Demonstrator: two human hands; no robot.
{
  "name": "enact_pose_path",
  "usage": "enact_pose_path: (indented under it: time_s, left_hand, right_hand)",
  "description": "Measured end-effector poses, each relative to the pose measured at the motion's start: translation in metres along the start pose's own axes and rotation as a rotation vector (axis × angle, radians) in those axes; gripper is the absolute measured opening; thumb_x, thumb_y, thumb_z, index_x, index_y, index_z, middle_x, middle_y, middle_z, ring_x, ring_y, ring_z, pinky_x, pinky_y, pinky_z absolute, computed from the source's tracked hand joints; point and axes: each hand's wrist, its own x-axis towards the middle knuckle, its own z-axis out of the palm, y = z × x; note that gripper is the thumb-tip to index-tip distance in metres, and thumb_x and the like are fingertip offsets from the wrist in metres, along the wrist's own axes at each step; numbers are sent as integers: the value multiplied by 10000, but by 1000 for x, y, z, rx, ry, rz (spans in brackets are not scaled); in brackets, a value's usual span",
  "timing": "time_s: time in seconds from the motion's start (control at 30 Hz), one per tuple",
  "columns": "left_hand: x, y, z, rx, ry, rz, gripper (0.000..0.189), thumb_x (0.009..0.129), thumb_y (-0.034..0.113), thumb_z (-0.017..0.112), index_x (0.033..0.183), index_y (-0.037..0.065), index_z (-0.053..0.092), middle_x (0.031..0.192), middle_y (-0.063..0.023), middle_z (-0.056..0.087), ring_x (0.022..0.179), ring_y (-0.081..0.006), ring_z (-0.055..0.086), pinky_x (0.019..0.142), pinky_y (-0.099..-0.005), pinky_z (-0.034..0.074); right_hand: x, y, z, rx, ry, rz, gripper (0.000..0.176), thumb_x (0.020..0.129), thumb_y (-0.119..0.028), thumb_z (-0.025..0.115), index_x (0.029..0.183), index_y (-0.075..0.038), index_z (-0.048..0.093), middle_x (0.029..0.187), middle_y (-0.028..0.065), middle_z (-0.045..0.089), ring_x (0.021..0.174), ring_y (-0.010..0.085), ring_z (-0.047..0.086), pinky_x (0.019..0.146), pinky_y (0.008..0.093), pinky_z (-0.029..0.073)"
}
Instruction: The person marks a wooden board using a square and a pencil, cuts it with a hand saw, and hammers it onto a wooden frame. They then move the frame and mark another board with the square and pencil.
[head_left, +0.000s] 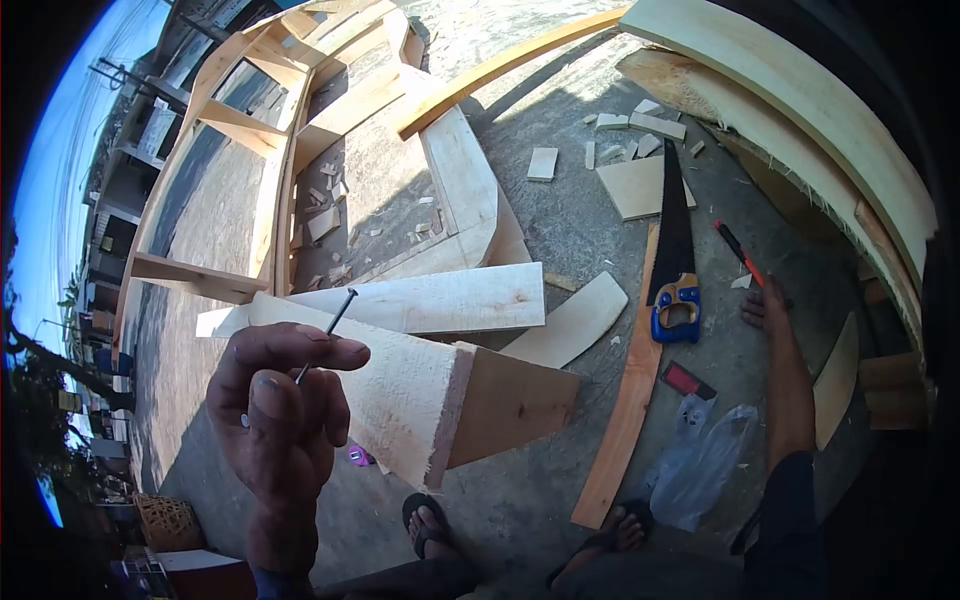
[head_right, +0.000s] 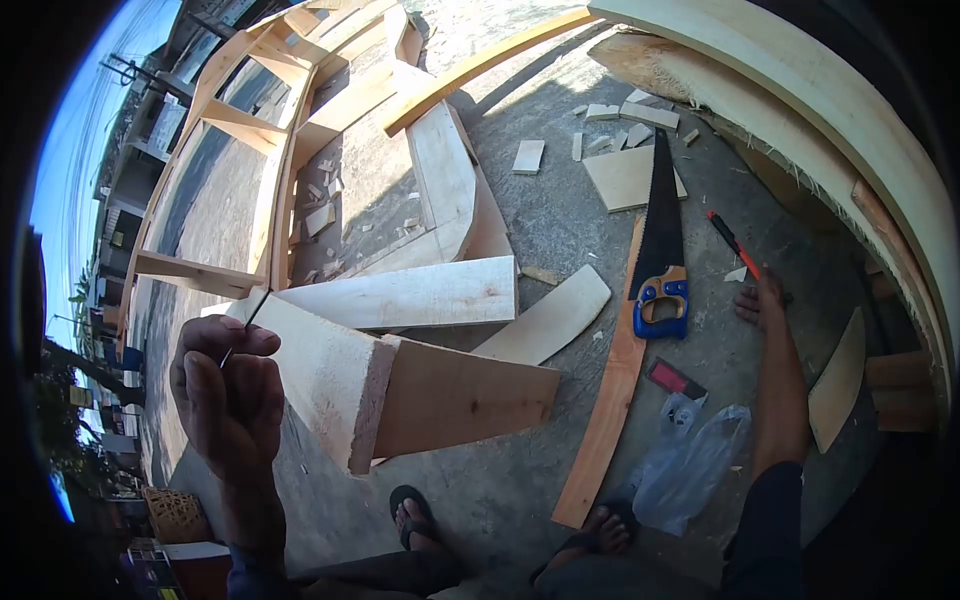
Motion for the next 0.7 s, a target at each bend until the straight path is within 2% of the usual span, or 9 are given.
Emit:
enact_pose_path:
  time_s: [0.13, 0.2, 0.23, 0.3, 0.37, 0.43, 0.53, 0.63, 0.7]
  left_hand:
    - [11, 18, 3, 69, 3, -62, 259, 968, 194, 664, 1135, 2, 619, 908, -186, 737, 484, -39, 481, 438, -198, 388]
    - [24, 30, 8, 23, -54, -160, 224, 957, 189, 679, 1109, 29, 639, 919, -141, 742, 558, -50, 527, 489, -207, 418]
    - [25, 30, 8, 15, -71, -144, 224, 957, 189, 679, 1109, 29, 639, 919, -141, 742, 558, -50, 527, 489, -207, 418]
    - [23, 24, 5, 121, -124, -240, 221, 947, 213, 690, 1082, 52, 620, 967, -136, 723, 550, -55, 507, 491, -199, 408]
    - [17, 14, -6, 116, -205, -238, 229, 942, 213, 688, 1085, 47, 622, 996, -115, 717, 601, -63, 529, 509, -212, 427]
    - [13, 5, -11, 78, -215, -268, 221, 935, 191, 690, 1087, 37, 645, 1000, -99, 707, 592, -67, 527, 507, -218, 432]
    - [18, -3, -14, 102, -219, -276, 202, 913, 180, 717, 1051, 40, 669, 984, -76, 700, 589, -68, 525, 510, -227, 438]
    - [18, -5, -12, 40, -236, -305, 194, 908, 184, 731, 1030, 37, 694, 979, -60, 705, 667, -62, 566, 551, -231, 452]
    - [17, -24, -8, 29, -277, -197, 218, 918, 188, 722, 1060, 25, 703, 950, -53, 713, 769, -82, 622, 661, -255, 497]
  right_hand:
    - [-3, 34, -30, 174, 111, -31, 572, 987, -597, 457, 1329, -139, 475, 946, 127, 655, 731, 287, 670, 650, 451, 610]
    - [89, 93, -74, 194, 233, -119, 338, 977, -208, 490, 1276, -51, 472, 881, 168, 633, 655, 271, 660, 565, 414, 588]
    - [59, 101, -83, 213, 247, -128, 338, 977, -208, 490, 1276, -51, 472, 881, 168, 633, 655, 271, 660, 565, 414, 588]
    - [-37, 123, -81, 247, 235, -441, 391, 899, -28, 440, 1286, -77, 468, 770, 133, 577, 557, 237, 599, 475, 383, 530]
    - [-93, 122, -89, -35, 220, -304, 437, 887, 16, 452, 1297, -133, 465, 790, 111, 537, 494, 193, 532, 419, 354, 468]
    - [-198, 102, -73, -139, 154, -454, 508, 879, 21, 481, 1350, -168, 450, 817, 102, 543, 493, 165, 521, 419, 327, 457]
    - [-363, 62, -28, -85, -7, -425, 603, 912, -18, 532, 1466, -202, 381, 813, 64, 556, 493, 129, 511, 403, 302, 422]
    - [-414, 52, -13, -269, -168, -354, 656, 931, -45, 562, 1522, -218, 333, 837, 56, 568, 498, 110, 505, 401, 294, 411]
    - [-433, 44, -1, -424, -231, -337, 669, 938, -60, 575, 1538, -211, 320, 843, 61, 567, 502, 109, 508, 413, 297, 426]
